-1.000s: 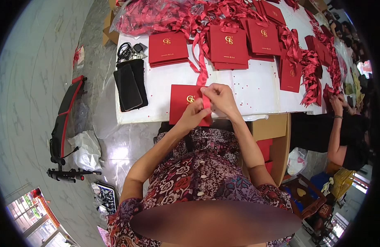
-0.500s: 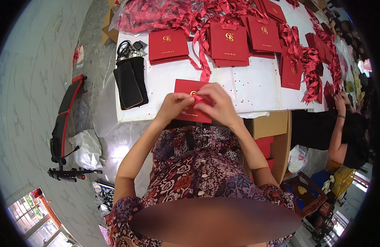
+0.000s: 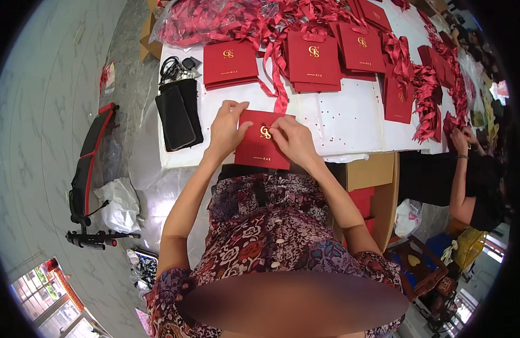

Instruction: Tying decorative ribbons onto small red gift boxes.

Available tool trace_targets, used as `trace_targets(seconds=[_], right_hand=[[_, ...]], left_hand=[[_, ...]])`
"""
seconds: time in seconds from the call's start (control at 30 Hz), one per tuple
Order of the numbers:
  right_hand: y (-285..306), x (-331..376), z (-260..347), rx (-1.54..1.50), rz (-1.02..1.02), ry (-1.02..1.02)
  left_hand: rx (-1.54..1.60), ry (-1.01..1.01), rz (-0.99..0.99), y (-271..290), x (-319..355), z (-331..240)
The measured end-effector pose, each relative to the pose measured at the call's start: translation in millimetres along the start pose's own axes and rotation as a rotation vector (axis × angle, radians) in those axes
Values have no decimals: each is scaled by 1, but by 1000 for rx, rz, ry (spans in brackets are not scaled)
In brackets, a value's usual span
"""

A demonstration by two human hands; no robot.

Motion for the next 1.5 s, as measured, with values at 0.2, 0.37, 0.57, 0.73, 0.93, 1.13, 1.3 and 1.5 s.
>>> trace_targets(seconds=[0.2, 0.37, 0.57, 0.73, 0.93, 1.13, 1.3, 1.5], right_hand=[[-16, -7, -7, 145, 30, -41], [-23, -12, -5, 130, 131, -48], [-22, -11, 0, 123, 133, -5], [-17, -10, 2, 98, 163, -24], [-16, -7, 6, -1, 165, -13], [-14, 4, -9, -126, -29, -91], [-13, 11, -19, -201, 3, -179], [-9, 11, -12, -71, 52, -99]], left_hand=[[-40, -105, -6, -15, 5, -4], [2, -118, -7, -12, 5, -20], [6, -144, 8, -10, 8, -34], [96, -119, 68, -14, 5, -26], [251, 107, 162, -29, 2, 4], [268, 219, 249, -29, 6, 1], [51, 51, 218, -27, 16, -7], [16, 8, 124, -29, 22, -20]])
Point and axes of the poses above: each hand's wrist, its own x-axis away from the middle knuckle, its own y-axis out of the back of the hand, z = x × y, the point moved 7 cm from there along -x, towards the middle knuckle, and after that the axes turned 4 degrees about y, right-handed, at the moved point
